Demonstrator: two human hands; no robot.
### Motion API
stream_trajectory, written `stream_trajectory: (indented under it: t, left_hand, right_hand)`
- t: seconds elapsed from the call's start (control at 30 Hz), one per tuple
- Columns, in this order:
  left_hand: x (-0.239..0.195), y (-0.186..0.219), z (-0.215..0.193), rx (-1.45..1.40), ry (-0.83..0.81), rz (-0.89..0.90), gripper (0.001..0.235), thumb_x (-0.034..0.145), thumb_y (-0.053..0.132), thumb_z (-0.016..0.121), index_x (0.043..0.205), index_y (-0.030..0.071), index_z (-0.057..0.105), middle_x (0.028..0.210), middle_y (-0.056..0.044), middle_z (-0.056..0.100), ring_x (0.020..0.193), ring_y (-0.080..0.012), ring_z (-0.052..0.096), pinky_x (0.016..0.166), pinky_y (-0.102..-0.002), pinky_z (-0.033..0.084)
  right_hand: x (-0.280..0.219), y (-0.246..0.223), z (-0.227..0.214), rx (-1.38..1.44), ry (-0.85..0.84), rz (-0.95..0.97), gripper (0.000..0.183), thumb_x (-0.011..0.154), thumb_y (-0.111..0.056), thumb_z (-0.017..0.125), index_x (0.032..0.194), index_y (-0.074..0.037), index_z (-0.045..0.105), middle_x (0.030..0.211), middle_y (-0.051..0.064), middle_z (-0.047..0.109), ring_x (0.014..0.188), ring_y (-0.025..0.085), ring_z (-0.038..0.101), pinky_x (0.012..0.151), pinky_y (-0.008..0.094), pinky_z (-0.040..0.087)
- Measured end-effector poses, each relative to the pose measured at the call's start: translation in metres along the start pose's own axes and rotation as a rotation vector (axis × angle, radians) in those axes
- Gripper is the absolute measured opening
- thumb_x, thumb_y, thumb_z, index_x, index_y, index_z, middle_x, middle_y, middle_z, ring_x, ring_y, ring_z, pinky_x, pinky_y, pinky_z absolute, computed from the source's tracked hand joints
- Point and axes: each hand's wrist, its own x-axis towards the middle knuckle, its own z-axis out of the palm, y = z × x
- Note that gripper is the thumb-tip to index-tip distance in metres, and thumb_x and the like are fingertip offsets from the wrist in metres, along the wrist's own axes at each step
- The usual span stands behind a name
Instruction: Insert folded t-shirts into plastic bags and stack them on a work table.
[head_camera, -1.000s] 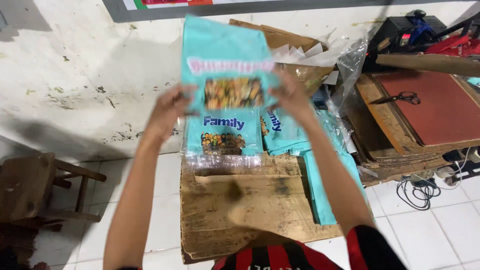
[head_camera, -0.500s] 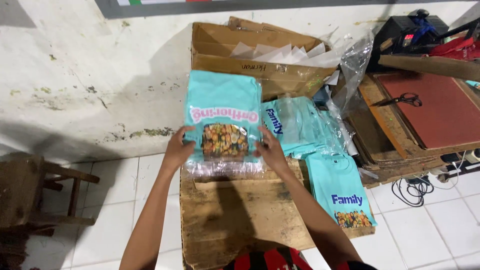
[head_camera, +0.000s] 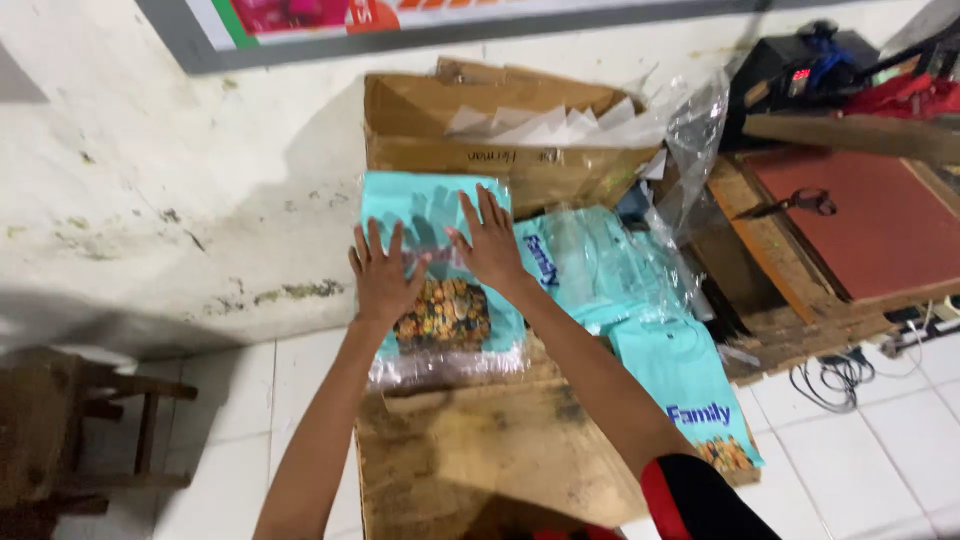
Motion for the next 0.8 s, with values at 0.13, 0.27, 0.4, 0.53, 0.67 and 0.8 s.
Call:
stream_trajectory:
  t: [0.13, 0.27, 0.4, 0.53, 0.67, 0.8]
  left_hand:
    - [0.014, -0.013, 0.025, 0.044, -0.023, -0.05, 0.076, 0.099, 0.059, 0.053, 0.156, 0.01, 0.044, 0.161, -0.035, 0.025, 0.15, -0.0564, 0.015, 0.113, -0.073, 0.019]
    - [0.008, -0.004, 0.027, -0.008, -0.105, -0.094, 0.066, 0.101, 0.047, 0.044, 0.16, 0.017, 0.039, 0.168, -0.029, 0.017, 0.155, -0.0509, 0.008, 0.118, -0.07, 0.014]
    - [0.01, -0.007, 0.038, -0.056, -0.131, -0.112, 0.069, 0.102, 0.054, 0.042, 0.161, 0.019, 0.036, 0.169, -0.026, 0.012, 0.156, -0.0468, 0.003, 0.117, -0.069, 0.011]
    - [0.004, -0.017, 0.051, -0.009, -0.173, -0.133, 0.073, 0.1, 0.059, 0.042, 0.162, 0.021, 0.034, 0.169, -0.025, 0.013, 0.157, -0.0455, 0.006, 0.115, -0.071, 0.015]
    - [0.007, -0.019, 0.055, 0.085, -0.181, -0.122, 0.075, 0.097, 0.057, 0.045, 0.161, 0.019, 0.035, 0.167, -0.027, 0.019, 0.156, -0.0461, 0.013, 0.114, -0.072, 0.022]
    - [0.009, -0.005, 0.018, 0.058, -0.345, -0.133, 0.075, 0.097, 0.056, 0.044, 0.163, 0.025, 0.031, 0.169, -0.028, 0.015, 0.158, -0.046, 0.005, 0.117, -0.076, 0.014]
  right_hand:
    - [0.024, 0.033, 0.054, -0.206, -0.136, 0.051, 0.065, 0.11, -0.055, 0.039, 0.16, -0.015, 0.037, 0.164, 0.027, 0.029, 0.154, 0.045, 0.026, 0.119, 0.067, 0.025]
    - [0.006, 0.051, 0.072, -0.063, -0.311, 0.184, 0.07, 0.111, -0.064, 0.024, 0.166, -0.022, 0.024, 0.171, 0.019, 0.018, 0.159, 0.04, 0.011, 0.12, 0.07, 0.017]
    - [0.004, 0.052, 0.071, -0.064, -0.353, 0.218, 0.069, 0.111, -0.062, 0.027, 0.166, -0.021, 0.023, 0.17, 0.02, 0.018, 0.159, 0.039, 0.012, 0.12, 0.069, 0.021]
    - [0.007, 0.056, 0.076, -0.104, -0.505, 0.264, 0.074, 0.107, -0.07, 0.02, 0.166, -0.026, 0.02, 0.171, 0.015, 0.014, 0.16, 0.034, 0.004, 0.121, 0.066, 0.018]
    - [0.009, 0.066, 0.081, -0.042, -0.558, 0.271, 0.078, 0.105, -0.075, 0.011, 0.168, -0.028, 0.013, 0.173, 0.016, 0.008, 0.161, 0.036, 0.001, 0.121, 0.069, 0.015]
    - [-0.015, 0.084, 0.056, -0.051, -0.403, 0.217, 0.068, 0.112, -0.063, 0.022, 0.168, -0.025, 0.022, 0.172, 0.021, 0.009, 0.16, 0.04, 0.003, 0.122, 0.067, 0.017]
